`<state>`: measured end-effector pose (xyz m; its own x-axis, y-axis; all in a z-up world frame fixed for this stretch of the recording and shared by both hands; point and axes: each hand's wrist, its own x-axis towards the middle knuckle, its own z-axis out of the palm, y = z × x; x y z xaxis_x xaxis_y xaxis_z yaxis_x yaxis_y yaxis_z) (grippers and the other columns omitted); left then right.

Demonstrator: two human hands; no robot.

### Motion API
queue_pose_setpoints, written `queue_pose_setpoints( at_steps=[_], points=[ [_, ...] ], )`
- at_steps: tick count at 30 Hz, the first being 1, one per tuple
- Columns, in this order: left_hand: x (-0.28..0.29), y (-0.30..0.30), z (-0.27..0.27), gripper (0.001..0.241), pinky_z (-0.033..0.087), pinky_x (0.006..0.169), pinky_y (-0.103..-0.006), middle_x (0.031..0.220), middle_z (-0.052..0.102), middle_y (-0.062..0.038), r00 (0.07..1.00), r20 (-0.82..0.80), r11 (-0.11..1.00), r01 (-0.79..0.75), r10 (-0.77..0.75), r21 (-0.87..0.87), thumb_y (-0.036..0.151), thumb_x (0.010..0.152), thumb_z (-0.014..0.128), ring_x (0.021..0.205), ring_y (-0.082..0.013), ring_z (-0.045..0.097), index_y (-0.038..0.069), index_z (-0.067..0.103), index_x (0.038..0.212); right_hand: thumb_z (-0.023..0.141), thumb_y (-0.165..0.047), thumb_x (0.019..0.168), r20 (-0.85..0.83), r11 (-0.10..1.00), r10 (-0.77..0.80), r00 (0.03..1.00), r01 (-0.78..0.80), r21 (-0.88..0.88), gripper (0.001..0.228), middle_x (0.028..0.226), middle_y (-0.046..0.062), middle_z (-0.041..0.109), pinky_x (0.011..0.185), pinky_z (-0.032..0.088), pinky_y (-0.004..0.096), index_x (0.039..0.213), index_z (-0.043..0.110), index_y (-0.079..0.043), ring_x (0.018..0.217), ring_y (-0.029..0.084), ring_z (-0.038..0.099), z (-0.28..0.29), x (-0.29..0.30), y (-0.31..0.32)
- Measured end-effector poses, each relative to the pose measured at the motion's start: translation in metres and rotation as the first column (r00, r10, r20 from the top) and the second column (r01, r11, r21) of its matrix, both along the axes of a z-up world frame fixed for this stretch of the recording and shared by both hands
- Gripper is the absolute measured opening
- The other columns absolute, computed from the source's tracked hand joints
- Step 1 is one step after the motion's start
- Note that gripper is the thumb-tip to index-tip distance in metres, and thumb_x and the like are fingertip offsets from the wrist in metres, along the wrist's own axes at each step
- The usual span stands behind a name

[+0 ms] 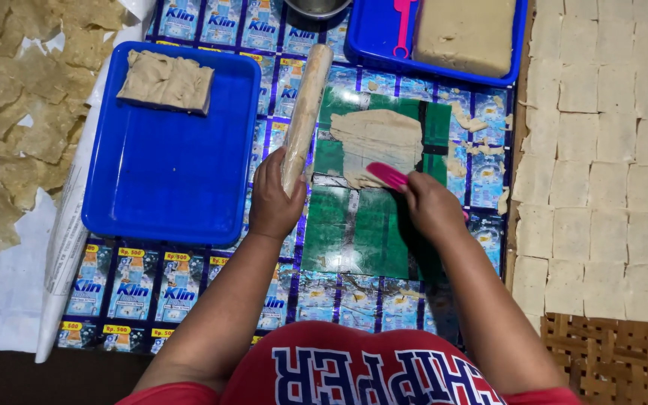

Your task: Rolling out pastry dough into thin sheets and cutting them into uniform square wrappers.

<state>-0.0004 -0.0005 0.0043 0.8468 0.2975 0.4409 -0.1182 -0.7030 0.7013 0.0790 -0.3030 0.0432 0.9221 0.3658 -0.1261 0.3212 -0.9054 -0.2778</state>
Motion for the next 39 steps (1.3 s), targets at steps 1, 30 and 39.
queue_pose_setpoints(
  at_steps=[1,30,39],
  points=[
    [0.001,0.000,-0.001,0.052,0.047,0.108,-0.0518,0.134,0.058,-0.021,1.000,0.003,1.000,-0.001,0.001,0.000,0.016,0.092,0.069,0.125,-0.0422,0.059,0.002,0.052,0.139,0.054,-0.038,0.103,0.003,1.000,0.001,1.000,-0.001,0.000,0.019,0.094,0.013,0.065,0.082,0.053,0.049,0.105,0.060,-0.021,0.098,0.037,0.069,0.002,-0.011,-0.005],
    [-0.001,-0.001,0.004,0.051,0.048,0.105,-0.0541,0.133,0.059,-0.022,1.000,-0.018,1.000,0.013,-0.013,-0.014,0.019,0.092,0.067,0.121,-0.0438,0.060,0.001,0.051,0.138,0.045,-0.019,0.103,-0.222,0.815,-0.464,0.857,0.512,0.273,0.020,0.087,0.034,0.068,0.071,0.053,0.065,0.115,0.047,-0.004,0.089,0.057,0.067,-0.044,-0.104,0.040],
    [-0.002,-0.001,0.002,0.052,0.047,0.106,-0.0532,0.135,0.058,-0.021,1.000,-0.026,1.000,0.014,-0.015,-0.028,0.018,0.092,0.067,0.123,-0.0422,0.059,0.002,0.051,0.139,0.041,-0.019,0.102,-0.216,0.930,-0.252,0.943,0.298,0.214,0.018,0.090,0.034,0.068,0.071,0.052,0.067,0.115,0.045,-0.007,0.087,0.058,0.067,-0.010,-0.112,0.067]
  ],
)
